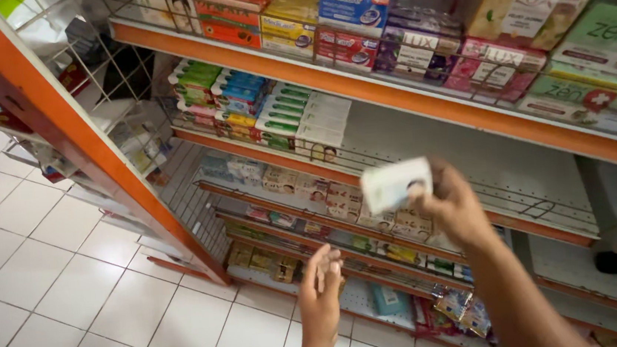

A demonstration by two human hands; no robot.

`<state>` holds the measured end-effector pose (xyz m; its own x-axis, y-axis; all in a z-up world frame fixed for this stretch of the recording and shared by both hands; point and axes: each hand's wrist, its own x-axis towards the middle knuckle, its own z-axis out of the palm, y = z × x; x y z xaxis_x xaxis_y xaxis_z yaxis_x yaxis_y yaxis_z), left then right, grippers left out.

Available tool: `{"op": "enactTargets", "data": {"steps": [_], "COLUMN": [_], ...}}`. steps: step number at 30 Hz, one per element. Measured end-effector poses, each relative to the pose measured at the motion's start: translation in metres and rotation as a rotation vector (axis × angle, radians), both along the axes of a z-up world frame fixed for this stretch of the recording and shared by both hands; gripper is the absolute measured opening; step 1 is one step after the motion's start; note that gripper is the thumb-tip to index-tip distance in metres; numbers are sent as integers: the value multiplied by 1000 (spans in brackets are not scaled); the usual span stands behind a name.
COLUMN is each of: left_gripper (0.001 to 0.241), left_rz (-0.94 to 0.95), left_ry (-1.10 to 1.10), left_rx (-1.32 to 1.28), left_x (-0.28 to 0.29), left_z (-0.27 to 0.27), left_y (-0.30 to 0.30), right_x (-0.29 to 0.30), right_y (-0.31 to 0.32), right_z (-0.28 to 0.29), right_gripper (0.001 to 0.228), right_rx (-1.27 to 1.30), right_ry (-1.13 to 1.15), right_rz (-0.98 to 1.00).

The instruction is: The person takes small boxes from a shipping carton and scans each item with a handheld barcode scanner before placing it on a retail shelf.

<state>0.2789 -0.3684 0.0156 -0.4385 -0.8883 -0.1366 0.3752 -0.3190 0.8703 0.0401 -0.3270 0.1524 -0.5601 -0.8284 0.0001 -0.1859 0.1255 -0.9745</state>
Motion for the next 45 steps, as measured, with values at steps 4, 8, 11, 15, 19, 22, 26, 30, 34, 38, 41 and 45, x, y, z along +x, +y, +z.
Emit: {"op": "enactTargets", "data": {"steps": [4,8,11,15,19,22,26,30,34,38,41,45], "left_gripper": [47,45,43,38,32,30,30,30,31,31,30,29], "left_rz": [-38,-59,-49,6,82,102,82,71,74,82,88,79], "left_ry": [-95,-132,-162,-212,-201,-193,-175,-220,-237,-265,-241,-264], "left_rx": [101,194,289,299,301,308,260,309,292,295,296,318], "left_x": [5,8,13,24,32,30,30,29,26,25,31,24], "left_z": [-33,-52,-61,-79,-92,-101,-116,-131,-141,-146,-152,-155], "left_y": [9,14,9,14,11,11,16,16,19,25,23,35], "right_x": [-31,-51,-66,-82,-90,-90,-83,-78,-75,-77,-80,-84], "right_y": [-47,-88,-109,-117,-121,-122,-119,-120,-119,-120,-118,-121], "right_z": [18,11,2,-18,-26,-21,-14,-11,-14,-17,-23,-30], "right_gripper": [49,44,48,49,48,46,48,55,54,51,51,56], "right_rx": [42,369,548,407,214,347,464,542,463,446,497,571], "right_ry": [310,581,669,548,360,342,386,263,239,503,618,587], "right_rz": [-162,-171,-23,118,327,278,226,194,239,251,244,242]}}
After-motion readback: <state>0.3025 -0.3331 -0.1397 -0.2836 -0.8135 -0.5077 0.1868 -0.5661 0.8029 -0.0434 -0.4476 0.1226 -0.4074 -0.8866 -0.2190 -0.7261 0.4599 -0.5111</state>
